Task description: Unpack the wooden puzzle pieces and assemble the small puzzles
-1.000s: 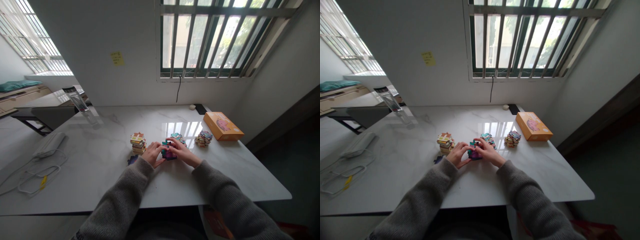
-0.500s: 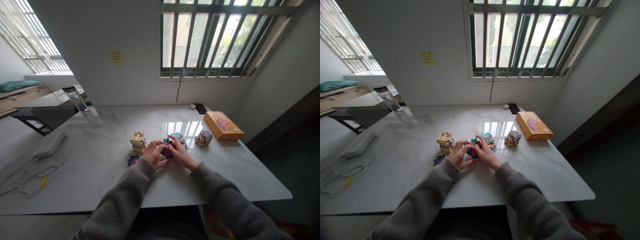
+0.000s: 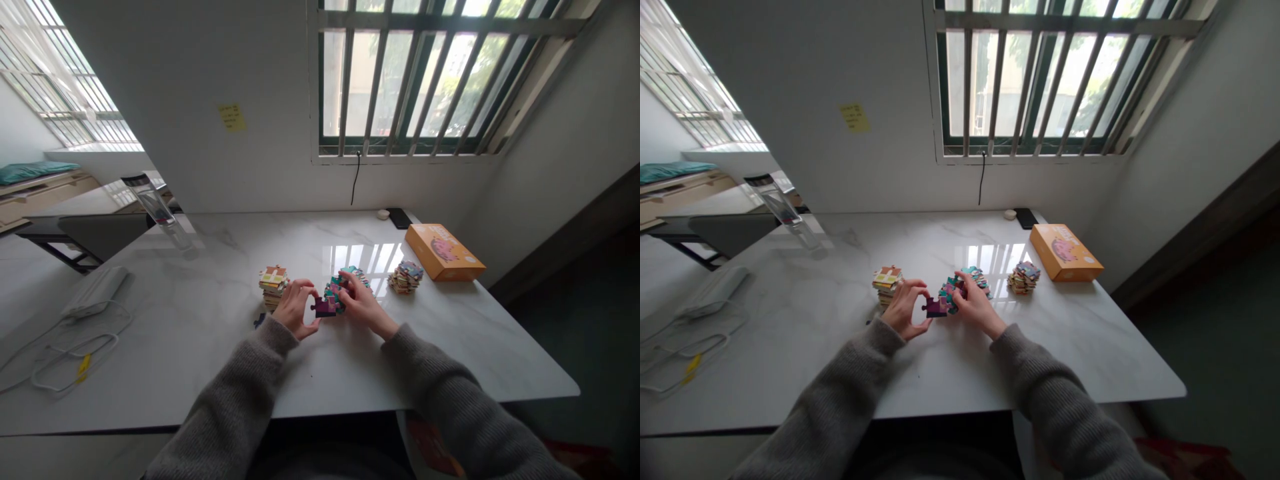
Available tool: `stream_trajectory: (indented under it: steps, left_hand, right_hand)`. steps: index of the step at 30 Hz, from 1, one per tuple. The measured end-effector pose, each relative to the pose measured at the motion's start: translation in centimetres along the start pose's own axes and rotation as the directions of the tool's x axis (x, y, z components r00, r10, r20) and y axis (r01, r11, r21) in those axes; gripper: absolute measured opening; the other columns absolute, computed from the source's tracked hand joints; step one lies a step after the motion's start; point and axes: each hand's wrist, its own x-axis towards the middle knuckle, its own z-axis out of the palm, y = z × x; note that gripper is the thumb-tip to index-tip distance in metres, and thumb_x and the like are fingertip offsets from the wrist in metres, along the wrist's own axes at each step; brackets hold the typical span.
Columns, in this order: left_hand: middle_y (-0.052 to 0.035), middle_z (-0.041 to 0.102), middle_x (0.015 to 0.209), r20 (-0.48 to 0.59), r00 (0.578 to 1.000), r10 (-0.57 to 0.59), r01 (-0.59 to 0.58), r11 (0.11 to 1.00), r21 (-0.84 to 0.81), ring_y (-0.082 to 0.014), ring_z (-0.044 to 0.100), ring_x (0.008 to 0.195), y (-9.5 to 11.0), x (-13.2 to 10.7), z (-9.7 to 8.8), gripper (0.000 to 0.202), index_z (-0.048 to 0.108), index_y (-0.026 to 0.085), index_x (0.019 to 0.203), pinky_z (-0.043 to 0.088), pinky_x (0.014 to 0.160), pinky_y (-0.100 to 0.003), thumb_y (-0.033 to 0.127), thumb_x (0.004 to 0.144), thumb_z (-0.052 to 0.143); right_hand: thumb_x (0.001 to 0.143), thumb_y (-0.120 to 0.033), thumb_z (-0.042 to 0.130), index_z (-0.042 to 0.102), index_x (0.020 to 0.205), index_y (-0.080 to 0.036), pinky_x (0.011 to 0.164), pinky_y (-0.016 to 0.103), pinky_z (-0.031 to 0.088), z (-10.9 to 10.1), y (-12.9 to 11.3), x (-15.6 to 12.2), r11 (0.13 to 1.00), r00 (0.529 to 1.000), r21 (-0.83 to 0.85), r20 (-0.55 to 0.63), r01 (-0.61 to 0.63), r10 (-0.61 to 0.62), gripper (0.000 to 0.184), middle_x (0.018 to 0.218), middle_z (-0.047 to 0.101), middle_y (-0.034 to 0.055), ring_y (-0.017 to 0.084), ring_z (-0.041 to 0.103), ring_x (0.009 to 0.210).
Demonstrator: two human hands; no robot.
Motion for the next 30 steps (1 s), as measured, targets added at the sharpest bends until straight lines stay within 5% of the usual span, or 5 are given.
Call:
stream_trajectory:
  steps: [3, 6, 11, 20, 30]
  left_hand:
    - [-0.0111, 0.054, 0.111, -0.048, 0.999, 0.005, -0.010, 0.995, -0.098, -0.0281, 0.055, 0.106, -0.7, -0.8, -1.5, 0.041, 0.050, 0.019, 0.106, 0.050, 0.092, -0.045, 0.016, 0.069, 0.066]
    - [-0.0088, 0.055, 0.107, -0.036, 0.996, -0.083, 0.069, 0.952, -0.297, -0.0218, 0.058, 0.093, -1.2, -2.5, -3.2, 0.044, 0.048, 0.021, 0.110, 0.054, 0.070, -0.031, 0.015, 0.069, 0.065]
    - [-0.0060, 0.056, 0.100, 0.011, 0.966, -0.257, 0.240, 0.884, -0.402, -0.0149, 0.056, 0.071, -1.8, -5.9, -5.9, 0.047, 0.046, 0.024, 0.113, 0.050, 0.058, -0.028, 0.014, 0.071, 0.063]
    - [-0.0117, 0.052, 0.124, 0.126, 0.942, -0.313, 0.332, 0.926, -0.182, -0.0288, 0.054, 0.115, -5.5, -8.9, -7.0, 0.042, 0.053, 0.020, 0.108, 0.052, 0.088, -0.040, 0.021, 0.067, 0.061]
    - [-0.0123, 0.052, 0.124, 0.202, 0.899, -0.388, 0.430, 0.869, -0.245, -0.0275, 0.055, 0.117, -6.5, -9.5, -6.2, 0.041, 0.050, 0.019, 0.111, 0.052, 0.095, -0.042, 0.024, 0.072, 0.058]
  right_hand:
    - [0.089, -0.027, 0.055, 0.051, 0.139, -0.019, 0.082, 0.037, 0.050, 0.1, -0.3, -0.4, 0.972, 0.997, -0.226, 0.064, 0.059, -0.045, 0.051, 0.085, 0.065, 0.0027, 0.019, 0.060, 0.075]
    - [0.089, -0.023, 0.052, 0.051, 0.141, -0.017, 0.072, 0.032, 0.049, 0.5, -0.5, -0.8, 0.951, 0.986, -0.290, 0.150, 0.112, -0.071, 0.053, 0.077, 0.062, 0.0012, 0.017, 0.055, 0.065]
    - [0.090, -0.019, 0.051, 0.051, 0.143, -0.014, 0.083, 0.034, 0.049, 0.7, -0.4, -0.7, 0.890, 0.974, -0.418, 0.199, 0.181, -0.105, 0.053, 0.091, 0.062, 0.0072, 0.019, 0.057, 0.078]
    - [0.096, -0.024, 0.048, 0.056, 0.137, -0.016, 0.092, 0.034, 0.048, 0.7, -0.8, -1.0, 0.712, 0.981, -0.678, 0.175, 0.181, -0.082, 0.042, 0.121, 0.056, 0.0137, 0.022, 0.061, 0.099]
    - [0.100, -0.030, 0.046, 0.060, 0.129, -0.021, 0.082, 0.033, 0.047, 0.5, -0.5, -1.1, 0.666, 0.984, -0.725, 0.149, 0.175, -0.096, 0.033, 0.122, 0.057, 0.0117, 0.022, 0.064, 0.094]
